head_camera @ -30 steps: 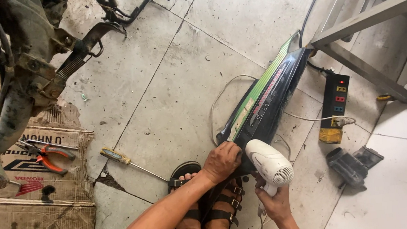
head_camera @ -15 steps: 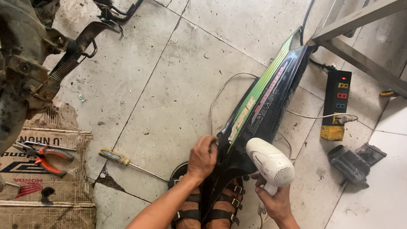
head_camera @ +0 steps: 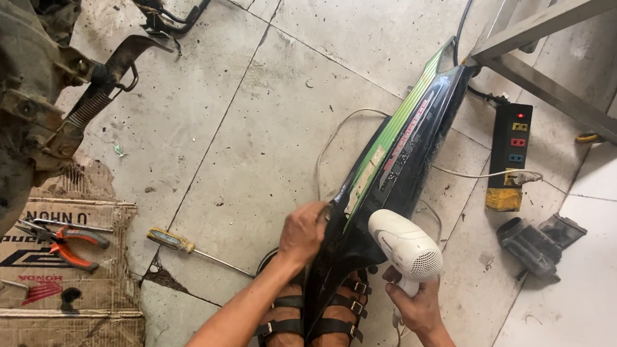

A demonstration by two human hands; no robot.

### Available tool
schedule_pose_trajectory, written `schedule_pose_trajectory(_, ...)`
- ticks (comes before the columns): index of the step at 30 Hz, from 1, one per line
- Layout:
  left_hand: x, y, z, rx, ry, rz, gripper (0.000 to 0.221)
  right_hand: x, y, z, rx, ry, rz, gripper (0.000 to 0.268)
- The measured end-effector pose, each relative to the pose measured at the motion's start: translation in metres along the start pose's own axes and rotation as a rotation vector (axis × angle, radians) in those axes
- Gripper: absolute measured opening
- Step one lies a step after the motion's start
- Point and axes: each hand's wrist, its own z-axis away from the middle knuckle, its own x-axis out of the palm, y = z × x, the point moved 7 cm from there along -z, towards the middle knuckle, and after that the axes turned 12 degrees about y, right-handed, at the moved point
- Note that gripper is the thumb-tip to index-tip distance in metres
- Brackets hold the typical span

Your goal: Using a hair dryer to heat a motorcycle fairing and smoothing it with hands

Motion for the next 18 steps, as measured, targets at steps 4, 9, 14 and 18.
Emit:
schedule_pose_trajectory(4, -0.007, 0.028, 0.004, 0.065, -0.008, 0.020, 0.033, 0.001, -0.002, -0.002, -0.011, 0.008, -0.012, 0.054)
schedule_pose_trajectory(9, -0.020, 0.079, 0.008, 0.331, -0.054, -0.016, 0.013, 0.001, -0.004, -0.004, 0.015, 0.016, 0.022, 0.049)
schedule_pose_trajectory(14, -0.021, 0.102, 0.006, 0.406, -0.076, -0.045, 0.010, -0.003, -0.002, -0.006, -0.028, 0.051, 0.048, 0.047)
schedule_pose_trajectory(18, -0.014, 0.104, 0.004, 0.429, -0.113, -0.105, 0.007, 0.000, -0.014, -0.015, -0.095, 0.043, 0.073, 0.049)
